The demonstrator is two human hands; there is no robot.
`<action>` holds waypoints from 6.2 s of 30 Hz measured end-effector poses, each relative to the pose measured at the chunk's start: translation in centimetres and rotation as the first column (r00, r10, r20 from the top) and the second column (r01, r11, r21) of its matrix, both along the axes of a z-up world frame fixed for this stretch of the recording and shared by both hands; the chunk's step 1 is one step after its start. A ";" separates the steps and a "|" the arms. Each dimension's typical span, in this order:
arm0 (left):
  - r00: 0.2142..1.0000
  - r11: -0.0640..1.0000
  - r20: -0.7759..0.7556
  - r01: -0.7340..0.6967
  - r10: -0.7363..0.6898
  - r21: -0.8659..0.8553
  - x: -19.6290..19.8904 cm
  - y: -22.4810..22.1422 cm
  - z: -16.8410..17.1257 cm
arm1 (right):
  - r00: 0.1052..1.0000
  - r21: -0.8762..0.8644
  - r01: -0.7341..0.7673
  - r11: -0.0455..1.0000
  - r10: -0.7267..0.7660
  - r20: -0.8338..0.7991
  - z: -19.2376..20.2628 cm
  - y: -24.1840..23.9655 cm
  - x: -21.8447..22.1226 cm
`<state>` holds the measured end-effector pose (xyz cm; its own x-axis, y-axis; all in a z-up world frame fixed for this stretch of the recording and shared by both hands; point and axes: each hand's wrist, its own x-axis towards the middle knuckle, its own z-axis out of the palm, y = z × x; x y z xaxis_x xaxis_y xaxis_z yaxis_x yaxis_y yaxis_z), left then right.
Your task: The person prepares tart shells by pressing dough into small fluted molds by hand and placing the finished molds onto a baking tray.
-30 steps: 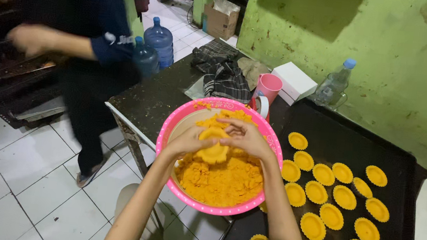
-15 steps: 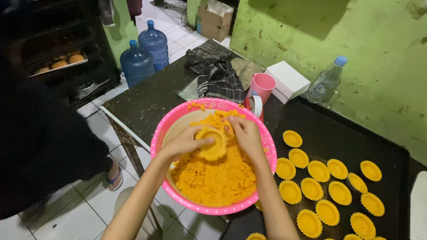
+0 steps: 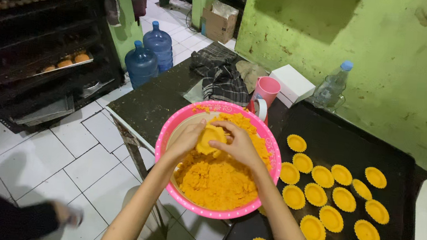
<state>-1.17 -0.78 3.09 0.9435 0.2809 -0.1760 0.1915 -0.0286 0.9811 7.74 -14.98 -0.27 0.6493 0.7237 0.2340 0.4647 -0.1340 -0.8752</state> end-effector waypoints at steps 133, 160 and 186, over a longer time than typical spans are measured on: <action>0.536 0.506 0.673 -0.819 0.509 0.270 -8.8 16.9 -10.4 | 0.903 -0.070 0.199 0.977 -0.155 0.401 -3.5 0.9 1.2; 0.757 0.292 0.180 -0.444 0.628 0.847 6.0 26.4 -19.4 | 0.944 -0.306 0.090 0.948 0.017 0.330 -2.1 1.7 -0.1; 0.825 0.990 0.555 0.033 -0.104 0.137 6.0 7.5 -6.6 | 0.920 0.070 0.290 0.954 -0.298 0.256 0.4 0.7 -0.4</action>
<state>4.80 6.74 -3.55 0.8868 0.1964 0.4183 -0.3965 -0.1417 0.9070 7.35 -14.30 0.10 0.7450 0.4993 0.4423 0.6204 -0.2750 -0.7345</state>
